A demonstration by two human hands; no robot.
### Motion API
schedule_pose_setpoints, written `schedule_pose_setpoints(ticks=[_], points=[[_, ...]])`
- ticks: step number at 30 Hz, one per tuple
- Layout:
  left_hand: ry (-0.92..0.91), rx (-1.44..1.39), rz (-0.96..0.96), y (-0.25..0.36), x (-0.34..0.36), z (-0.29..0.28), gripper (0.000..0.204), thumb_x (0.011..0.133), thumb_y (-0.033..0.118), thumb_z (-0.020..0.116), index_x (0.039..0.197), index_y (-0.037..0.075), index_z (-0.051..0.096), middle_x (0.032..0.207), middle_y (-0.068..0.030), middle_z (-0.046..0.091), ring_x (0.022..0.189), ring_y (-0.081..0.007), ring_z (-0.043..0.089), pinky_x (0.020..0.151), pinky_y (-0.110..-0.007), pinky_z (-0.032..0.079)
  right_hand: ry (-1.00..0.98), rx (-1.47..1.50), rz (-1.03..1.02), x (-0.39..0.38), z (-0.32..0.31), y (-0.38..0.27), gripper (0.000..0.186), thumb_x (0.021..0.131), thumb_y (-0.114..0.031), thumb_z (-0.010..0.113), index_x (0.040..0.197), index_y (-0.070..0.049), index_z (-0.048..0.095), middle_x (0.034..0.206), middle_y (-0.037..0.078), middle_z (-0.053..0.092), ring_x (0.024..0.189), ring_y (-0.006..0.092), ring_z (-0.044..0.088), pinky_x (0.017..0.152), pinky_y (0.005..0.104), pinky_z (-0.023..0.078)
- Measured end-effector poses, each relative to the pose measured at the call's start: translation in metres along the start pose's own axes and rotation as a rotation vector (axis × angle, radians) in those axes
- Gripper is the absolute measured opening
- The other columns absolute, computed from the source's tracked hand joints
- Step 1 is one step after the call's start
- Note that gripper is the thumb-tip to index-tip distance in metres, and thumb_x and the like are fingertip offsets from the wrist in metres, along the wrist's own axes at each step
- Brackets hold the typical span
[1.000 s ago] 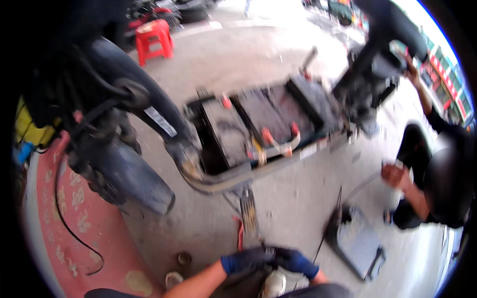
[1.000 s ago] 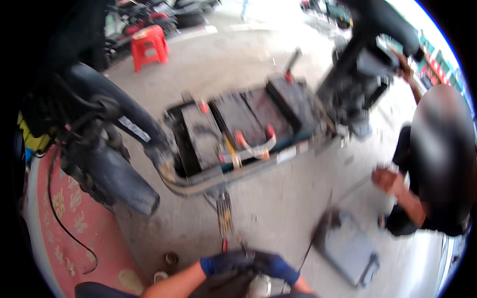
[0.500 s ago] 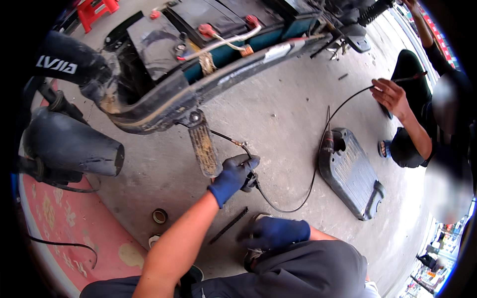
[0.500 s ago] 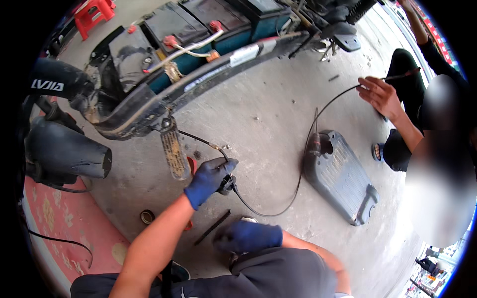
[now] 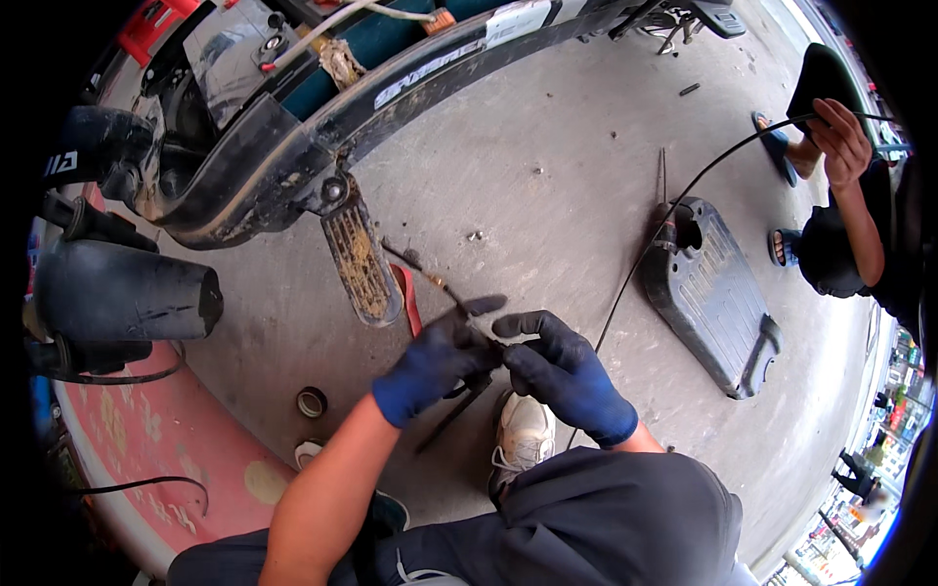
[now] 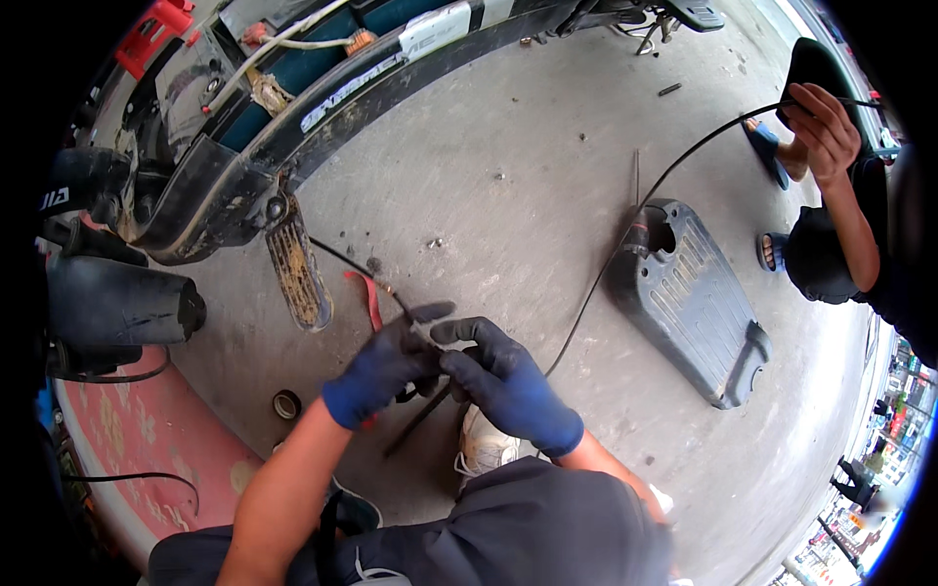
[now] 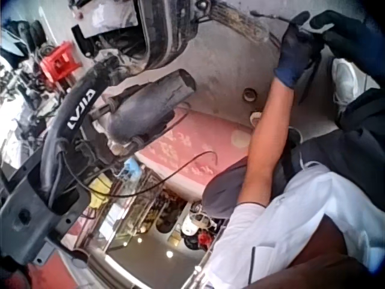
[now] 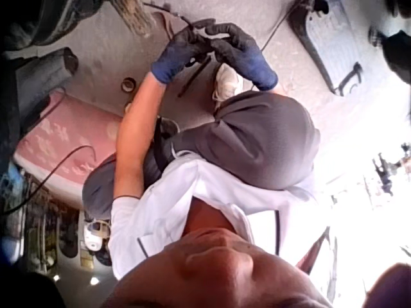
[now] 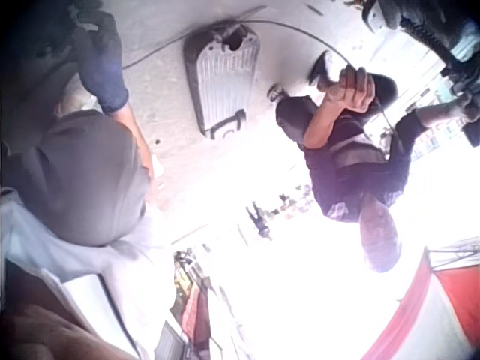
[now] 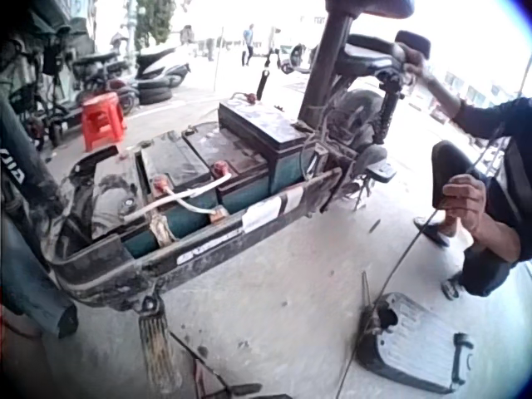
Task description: The person sits on the ground and repairs the wiring of an electric scooter. They use pliers to strip wire ends, wrap connections with red and black electrical tape, and secure the wires with a zip tie.
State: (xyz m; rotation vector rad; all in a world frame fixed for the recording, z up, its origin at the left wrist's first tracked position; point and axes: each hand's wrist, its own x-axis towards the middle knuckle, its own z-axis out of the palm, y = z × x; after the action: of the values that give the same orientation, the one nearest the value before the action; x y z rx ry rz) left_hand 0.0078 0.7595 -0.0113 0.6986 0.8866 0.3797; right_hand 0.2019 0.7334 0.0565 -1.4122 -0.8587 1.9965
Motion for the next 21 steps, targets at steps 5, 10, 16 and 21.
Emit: schedule_pose_setpoints(ticks=[5,10,16,21], points=[[0.018,-0.036,0.088,-0.058,0.008,0.022,0.048,0.093,0.018,0.061,0.136,0.004,0.045,0.091,-0.0015,0.061,0.076,-0.0073,0.059,0.067,-0.024,0.049,-0.024,0.126,0.013,0.006,0.003,0.002,0.054,0.1,-0.016,0.052,0.148,-0.002,0.032,0.088,0.003,0.064,0.067,0.0078,0.059,0.058,0.0224,0.048],[0.183,-0.02,0.019,0.008,-0.017,-0.011,0.041,0.088,0.012,0.052,0.126,-0.001,0.05,0.098,-0.0077,0.064,0.093,-0.0174,0.063,0.089,-0.033,0.049,-0.14,0.0,0.137,0.011,-0.017,0.026,0.056,0.1,-0.017,0.051,0.15,-0.004,0.03,0.089,0.003,0.065,0.067,0.0088,0.061,0.059,0.0229,0.05],[-0.062,-0.151,0.094,0.015,-0.021,-0.001,0.038,0.086,0.009,0.061,0.12,-0.001,0.05,0.107,-0.0096,0.063,0.104,-0.0162,0.058,0.094,-0.031,0.048,-0.227,-0.146,0.069,0.023,-0.026,0.039,0.018,0.097,-0.017,0.057,0.1,-0.001,0.064,0.079,-0.001,0.061,0.075,0.006,0.055,0.068,0.0232,0.047],[0.174,-0.103,0.083,-0.006,-0.013,0.014,0.029,0.088,0.014,0.067,0.111,0.001,0.054,0.1,-0.0082,0.063,0.095,-0.0144,0.061,0.086,-0.03,0.051,-0.084,-0.324,-0.009,0.018,-0.029,0.026,0.014,0.091,-0.014,0.064,0.096,-0.002,0.065,0.074,0.003,0.062,0.068,0.0083,0.056,0.062,0.0266,0.047]])
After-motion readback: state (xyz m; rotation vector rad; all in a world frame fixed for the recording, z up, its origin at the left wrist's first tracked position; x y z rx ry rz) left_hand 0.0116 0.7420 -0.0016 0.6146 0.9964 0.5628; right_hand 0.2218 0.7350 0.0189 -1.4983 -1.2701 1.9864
